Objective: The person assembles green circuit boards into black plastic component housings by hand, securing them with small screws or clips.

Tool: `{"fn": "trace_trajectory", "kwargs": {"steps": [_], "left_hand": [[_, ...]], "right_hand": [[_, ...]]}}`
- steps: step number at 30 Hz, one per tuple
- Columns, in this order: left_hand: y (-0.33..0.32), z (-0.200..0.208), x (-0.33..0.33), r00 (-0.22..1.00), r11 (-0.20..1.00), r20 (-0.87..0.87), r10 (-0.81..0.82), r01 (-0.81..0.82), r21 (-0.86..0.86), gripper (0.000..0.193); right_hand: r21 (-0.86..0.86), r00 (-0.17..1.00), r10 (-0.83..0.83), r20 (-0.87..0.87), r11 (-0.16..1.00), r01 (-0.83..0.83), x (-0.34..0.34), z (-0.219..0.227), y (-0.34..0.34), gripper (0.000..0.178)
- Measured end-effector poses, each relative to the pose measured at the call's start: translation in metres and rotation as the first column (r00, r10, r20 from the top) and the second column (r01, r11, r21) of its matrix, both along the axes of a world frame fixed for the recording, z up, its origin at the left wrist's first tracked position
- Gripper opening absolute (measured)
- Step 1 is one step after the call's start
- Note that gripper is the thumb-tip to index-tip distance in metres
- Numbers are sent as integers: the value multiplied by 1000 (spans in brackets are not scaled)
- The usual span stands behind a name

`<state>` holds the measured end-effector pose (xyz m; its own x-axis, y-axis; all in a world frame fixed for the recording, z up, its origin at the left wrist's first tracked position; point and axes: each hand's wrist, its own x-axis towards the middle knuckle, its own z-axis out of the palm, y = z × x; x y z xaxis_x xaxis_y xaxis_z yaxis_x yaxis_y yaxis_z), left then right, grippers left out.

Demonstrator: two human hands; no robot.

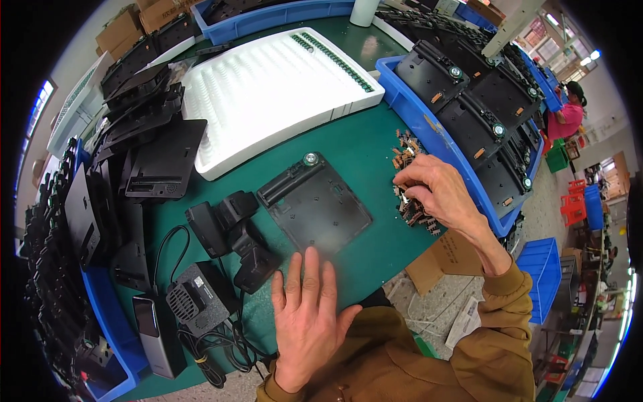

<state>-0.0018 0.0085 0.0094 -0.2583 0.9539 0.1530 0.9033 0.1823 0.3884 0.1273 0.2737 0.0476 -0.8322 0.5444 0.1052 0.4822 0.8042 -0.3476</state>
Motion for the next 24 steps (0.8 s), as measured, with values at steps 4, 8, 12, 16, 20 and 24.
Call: {"fn": "trace_trajectory", "kwargs": {"steps": [4,8,12,16,20,24], "left_hand": [[0,1,0,1000,1000,7,9,-9,5,76],[0,2,-1,1000,1000,17,2,-2,16,74],[1,1,-1,1000,999,22,-4,4,33,73],[0,1,-2,999,999,32,-7,6,43,73],[0,1,-2,999,999,36,-9,7,40,74],[-1,1,-3,999,999,41,-11,9,37,76]], "right_hand": [[-228,999,-16,-46,974,5,-9,9,-5,23],[-506,976,-98,-194,862,-14,-21,12,-13,18],[-593,977,-113,-183,805,-18,-35,6,-19,18],[-592,980,-97,-173,805,-25,-50,2,-26,18],[-519,969,-26,-244,848,-108,-60,-5,-30,18],[-469,968,-4,-253,875,-119,-67,-14,-30,19]]}}
